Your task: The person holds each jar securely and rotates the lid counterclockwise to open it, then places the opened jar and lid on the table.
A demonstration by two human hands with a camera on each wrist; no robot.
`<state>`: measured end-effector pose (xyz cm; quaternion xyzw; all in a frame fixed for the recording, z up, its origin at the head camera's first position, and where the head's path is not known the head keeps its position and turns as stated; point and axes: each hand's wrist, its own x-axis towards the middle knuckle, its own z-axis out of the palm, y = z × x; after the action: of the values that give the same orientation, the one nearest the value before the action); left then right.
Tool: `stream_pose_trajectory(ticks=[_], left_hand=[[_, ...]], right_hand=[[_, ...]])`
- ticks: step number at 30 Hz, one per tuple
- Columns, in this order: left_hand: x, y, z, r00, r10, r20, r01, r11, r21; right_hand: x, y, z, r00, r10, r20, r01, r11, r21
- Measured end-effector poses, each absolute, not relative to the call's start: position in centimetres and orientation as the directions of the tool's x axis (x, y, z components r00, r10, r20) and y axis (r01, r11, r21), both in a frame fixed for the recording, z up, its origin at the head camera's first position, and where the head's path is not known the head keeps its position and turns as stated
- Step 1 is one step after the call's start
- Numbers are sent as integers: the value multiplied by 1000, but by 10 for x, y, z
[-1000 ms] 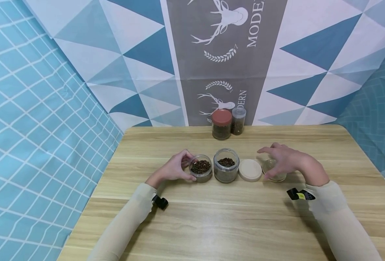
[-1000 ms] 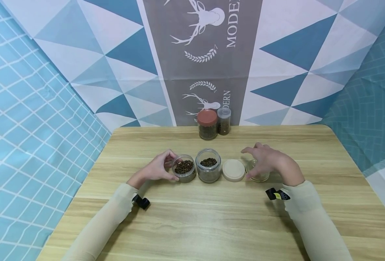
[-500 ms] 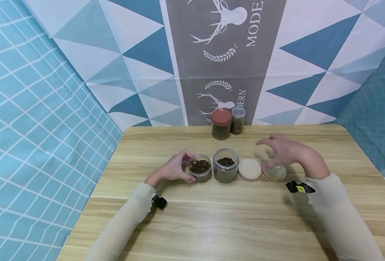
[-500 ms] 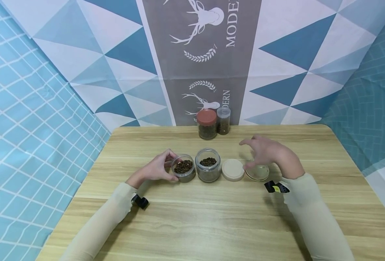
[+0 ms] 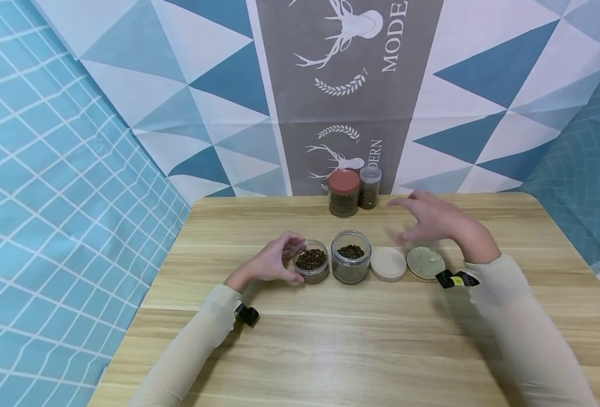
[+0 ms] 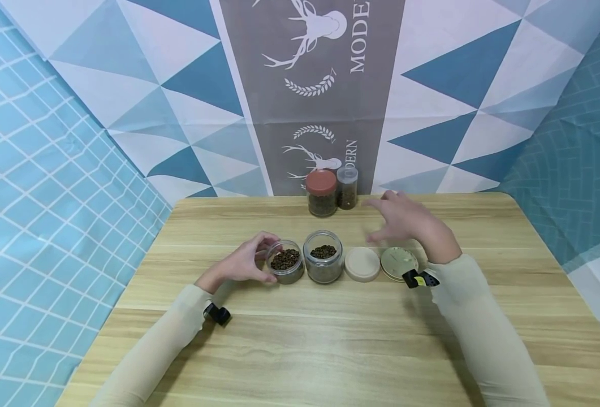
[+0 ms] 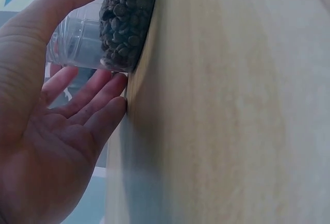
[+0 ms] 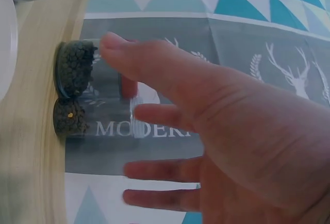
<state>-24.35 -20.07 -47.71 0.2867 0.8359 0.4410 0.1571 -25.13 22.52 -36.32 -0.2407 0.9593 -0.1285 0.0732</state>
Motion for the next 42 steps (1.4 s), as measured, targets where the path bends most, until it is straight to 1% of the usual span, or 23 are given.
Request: stream_pose_trajectory(ticks=[5, 10, 17, 27, 36, 42], left_hand=[[-243, -201, -478, -783, 621, -11, 342, 446, 827], [-244, -201, -480, -787, 617, -8, 344, 450, 824], [-244, -202, -480, -784, 621, 0, 353, 446, 823], [-241, -201, -477, -792, 611, 11, 347, 435, 831], [-242, -201, -479, -778, 627, 39, 375, 414, 829], [-241, -203, -478, -790, 611, 45, 371, 419, 829]], right_hand=[[-265, 215, -354, -897, -443, -18, -425, 872, -244], [-277, 204, -346, -906, -421, 49, -421, 879, -226], [-291, 189, -339, -922, -371, 113, -388, 890, -239], [-314, 178, -343, -934, -330, 134, -356, 889, -289], [-331, 168, -358, -951, -290, 108, -309, 896, -318], [-337, 167, -369, -957, -274, 95, -290, 899, -328]])
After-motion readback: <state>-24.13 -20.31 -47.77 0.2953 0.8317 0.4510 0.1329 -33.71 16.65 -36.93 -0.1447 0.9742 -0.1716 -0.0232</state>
